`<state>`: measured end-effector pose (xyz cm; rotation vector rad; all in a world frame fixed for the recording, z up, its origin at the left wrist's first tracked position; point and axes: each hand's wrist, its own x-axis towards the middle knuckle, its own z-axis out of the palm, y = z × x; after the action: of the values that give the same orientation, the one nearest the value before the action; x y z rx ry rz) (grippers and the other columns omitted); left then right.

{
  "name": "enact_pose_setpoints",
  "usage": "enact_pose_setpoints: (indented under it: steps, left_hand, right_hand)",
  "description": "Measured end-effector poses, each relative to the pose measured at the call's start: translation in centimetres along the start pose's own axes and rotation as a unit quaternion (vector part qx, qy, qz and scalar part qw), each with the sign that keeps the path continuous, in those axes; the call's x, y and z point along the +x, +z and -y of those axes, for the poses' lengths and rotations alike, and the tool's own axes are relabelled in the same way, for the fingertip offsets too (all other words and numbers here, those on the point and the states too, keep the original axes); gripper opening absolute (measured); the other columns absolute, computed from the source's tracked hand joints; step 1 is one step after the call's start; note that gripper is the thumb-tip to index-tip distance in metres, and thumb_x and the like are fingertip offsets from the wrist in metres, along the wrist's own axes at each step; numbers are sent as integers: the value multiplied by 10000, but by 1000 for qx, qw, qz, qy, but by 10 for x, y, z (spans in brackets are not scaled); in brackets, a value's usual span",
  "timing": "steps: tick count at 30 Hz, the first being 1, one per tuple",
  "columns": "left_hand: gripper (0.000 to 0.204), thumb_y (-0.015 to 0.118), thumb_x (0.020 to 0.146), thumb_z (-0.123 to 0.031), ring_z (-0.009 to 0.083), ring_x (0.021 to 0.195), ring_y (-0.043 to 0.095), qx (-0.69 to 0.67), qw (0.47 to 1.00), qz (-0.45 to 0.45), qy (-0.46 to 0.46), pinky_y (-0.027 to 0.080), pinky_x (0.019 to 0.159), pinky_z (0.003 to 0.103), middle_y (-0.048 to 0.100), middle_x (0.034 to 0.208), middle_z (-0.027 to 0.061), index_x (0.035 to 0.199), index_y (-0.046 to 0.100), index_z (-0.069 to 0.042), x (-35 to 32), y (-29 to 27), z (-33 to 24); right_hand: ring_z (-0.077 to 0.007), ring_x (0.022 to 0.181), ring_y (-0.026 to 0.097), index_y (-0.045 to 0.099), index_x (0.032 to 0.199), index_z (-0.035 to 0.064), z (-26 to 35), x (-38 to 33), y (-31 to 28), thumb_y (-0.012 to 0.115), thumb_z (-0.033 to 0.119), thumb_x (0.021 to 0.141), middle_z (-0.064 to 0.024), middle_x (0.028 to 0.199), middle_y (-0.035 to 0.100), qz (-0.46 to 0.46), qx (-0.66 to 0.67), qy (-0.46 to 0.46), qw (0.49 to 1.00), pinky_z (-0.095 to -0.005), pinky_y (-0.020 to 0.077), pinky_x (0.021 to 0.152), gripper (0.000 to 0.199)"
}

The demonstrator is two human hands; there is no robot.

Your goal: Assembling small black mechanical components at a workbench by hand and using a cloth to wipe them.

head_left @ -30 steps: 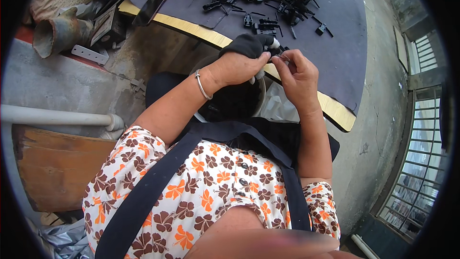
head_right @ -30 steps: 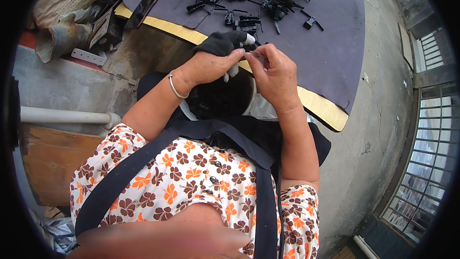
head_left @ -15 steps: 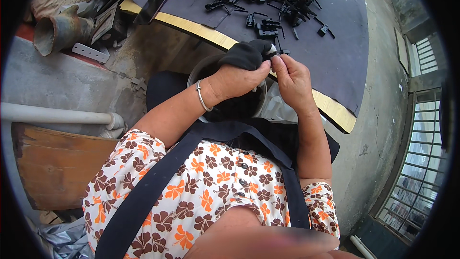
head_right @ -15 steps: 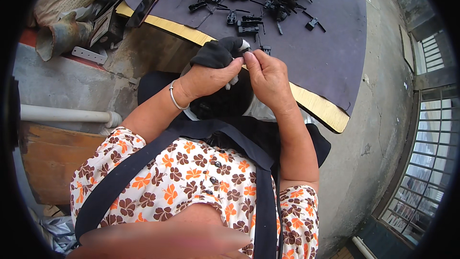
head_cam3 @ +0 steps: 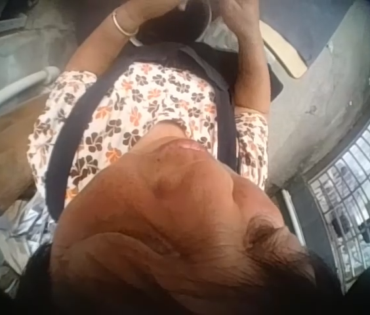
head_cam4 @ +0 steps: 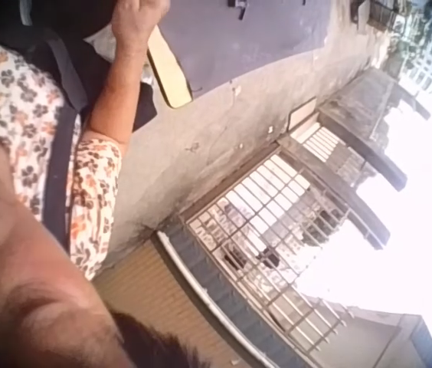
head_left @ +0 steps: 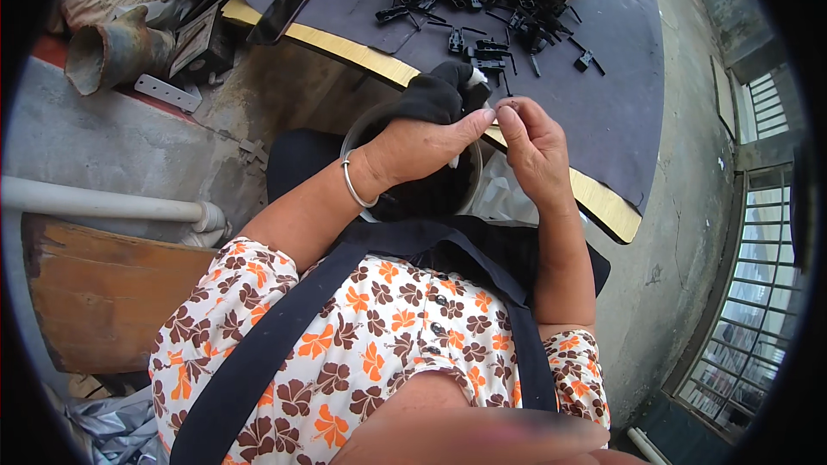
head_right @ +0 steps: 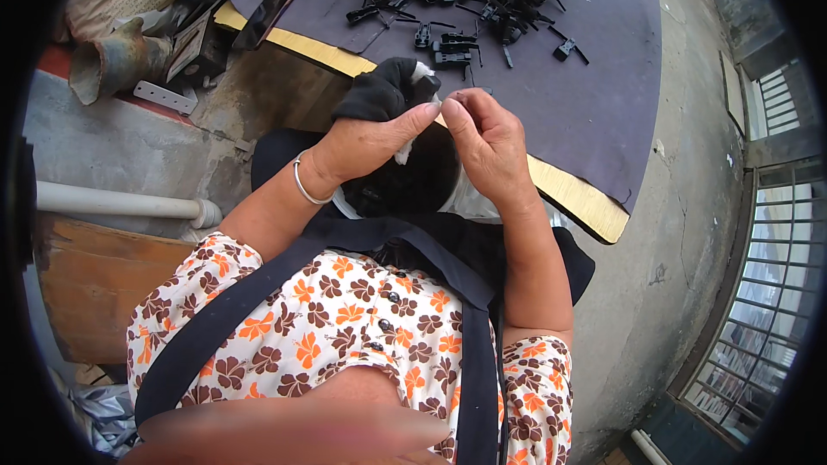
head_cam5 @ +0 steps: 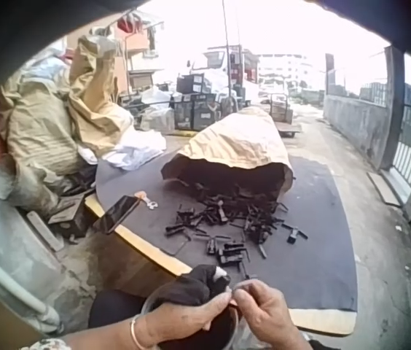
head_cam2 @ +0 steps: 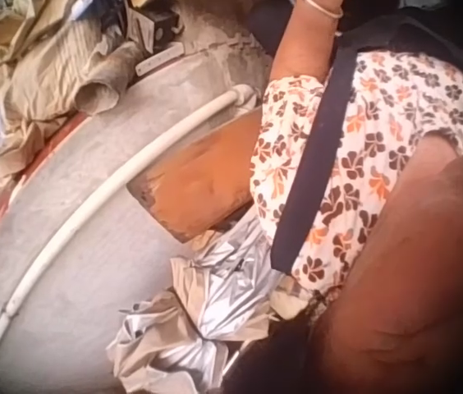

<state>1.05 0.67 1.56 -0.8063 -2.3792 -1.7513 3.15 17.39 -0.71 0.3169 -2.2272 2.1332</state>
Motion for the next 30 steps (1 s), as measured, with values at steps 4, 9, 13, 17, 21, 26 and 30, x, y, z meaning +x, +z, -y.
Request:
enact_pose_setpoints:
  steps: [4, 9, 13, 17, 21, 26, 30]
  left_hand:
    - [259, 562, 894, -134, 76, 743, 531, -108, 993, -1, -44, 445, 670, 209, 584, 866, 41, 1078, 515, 42, -2, -5, 10]
    - [291, 509, 891, -85, 77, 767, 522, -110, 991, 22, -76, 442, 704, 219, 590, 914, 36, 1160, 494, 25, 0, -5, 7]
    - [291, 471, 870, -46, 77, 801, 516, -48, 993, 109, -22, 440, 723, 227, 582, 946, 43, 1151, 502, 22, -1, -3, 5]
    - [271, 484, 867, -62, 86, 810, 517, -50, 993, 108, -11, 441, 725, 232, 577, 937, 48, 1124, 508, 20, -1, 1, 7]
    - [251, 497, 857, -66, 97, 793, 524, -70, 993, 90, -32, 445, 714, 239, 577, 898, 51, 1093, 506, 18, -1, 2, 7]
    - [261, 506, 848, -61, 110, 798, 531, 20, 995, 97, 17, 448, 725, 252, 579, 903, 54, 1094, 495, 25, -4, 1, 15]
    - [259, 494, 872, -63, 80, 678, 513, -36, 993, 110, 23, 432, 597, 213, 575, 840, 37, 1122, 490, 3, -6, -4, 5]
  right_hand:
    - [-65, 725, 545, 601, 967, -26, 3, -2, -9, 620, 59, 835, -19, 778, 605, 43, -175, 20, 983, -208, 450, 664, 157]
    - [-48, 718, 534, 630, 916, -21, 9, 0, -13, 629, 41, 826, 0, 783, 608, 27, -197, -47, 979, -199, 444, 660, 110]
    - [-33, 709, 519, 595, 874, -13, -2, 1, -8, 640, 66, 834, 34, 762, 583, 14, -43, -25, 999, -191, 427, 630, 99]
    - [-32, 659, 463, 547, 823, 0, 3, 2, -13, 617, 129, 870, 53, 703, 519, 60, -42, 22, 997, -195, 401, 597, 154]
    - [-36, 636, 416, 547, 795, 0, 0, 1, -11, 558, 196, 913, 53, 680, 485, 70, -111, -31, 991, -207, 382, 582, 230]
    - [-28, 590, 376, 528, 703, 30, -7, -1, -1, 489, 272, 948, 65, 625, 449, 83, -76, 39, 993, -206, 333, 525, 347]
    - [-19, 544, 351, 513, 679, 53, 1, -6, 0, 486, 288, 949, 72, 603, 429, 89, -28, 59, 994, -194, 300, 485, 359]
